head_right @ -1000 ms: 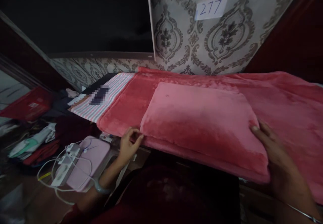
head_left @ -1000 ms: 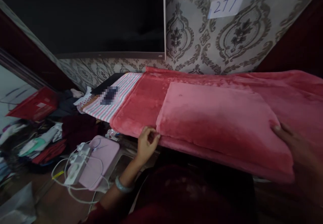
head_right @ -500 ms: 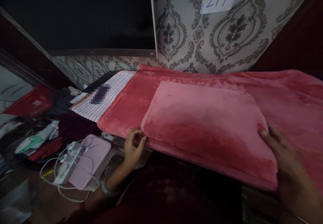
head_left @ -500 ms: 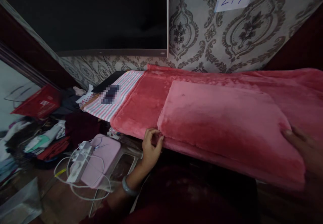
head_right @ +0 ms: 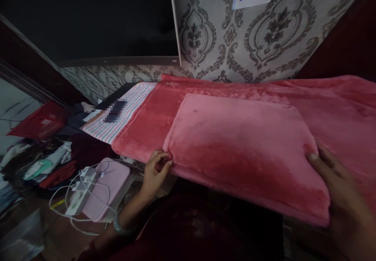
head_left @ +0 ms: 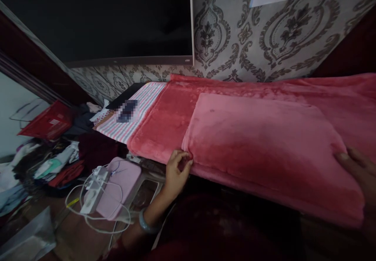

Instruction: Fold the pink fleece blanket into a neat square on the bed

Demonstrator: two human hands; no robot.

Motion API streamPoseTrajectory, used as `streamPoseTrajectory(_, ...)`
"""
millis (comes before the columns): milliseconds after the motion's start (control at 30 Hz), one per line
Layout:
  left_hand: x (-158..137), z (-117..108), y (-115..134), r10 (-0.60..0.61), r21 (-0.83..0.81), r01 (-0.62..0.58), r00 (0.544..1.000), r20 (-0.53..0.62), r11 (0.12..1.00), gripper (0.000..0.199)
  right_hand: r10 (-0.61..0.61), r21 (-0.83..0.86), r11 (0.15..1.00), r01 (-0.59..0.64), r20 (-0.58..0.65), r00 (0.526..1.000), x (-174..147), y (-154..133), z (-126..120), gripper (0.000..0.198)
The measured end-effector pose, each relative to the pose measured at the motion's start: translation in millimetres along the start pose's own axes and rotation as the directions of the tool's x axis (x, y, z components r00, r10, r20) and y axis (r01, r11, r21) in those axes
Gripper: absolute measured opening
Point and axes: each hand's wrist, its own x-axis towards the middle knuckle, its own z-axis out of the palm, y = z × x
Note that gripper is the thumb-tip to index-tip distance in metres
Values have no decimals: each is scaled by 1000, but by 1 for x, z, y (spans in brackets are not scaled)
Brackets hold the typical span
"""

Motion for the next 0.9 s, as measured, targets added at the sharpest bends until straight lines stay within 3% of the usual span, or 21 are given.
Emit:
streamPoseTrajectory(200,14,-14,-3,-35,18,33,990,138,999,11,217,228,945,-236,106,970,7,-13,-1,67)
streamPoseTrajectory(400,34,-39,-9,-4,27,-1,984,179,1000,18,153,193,968,-161,54,987,15,-24,2,56)
streamPoseTrajectory(567,35,-41,-18,5,106,-41,946,324,993,22,168,227,957,-179,68,983,12,-26,1,57)
streamPoseTrajectory(800,34,-45,-15,13,85,-32,975,220,996,19,185,338,916,-213,114,976,10,-23,1,60)
streamPoseTrajectory(900,33,-44,-18,-36,45,27,975,221,999,18,165,364,910,-198,120,979,9,-24,1,65)
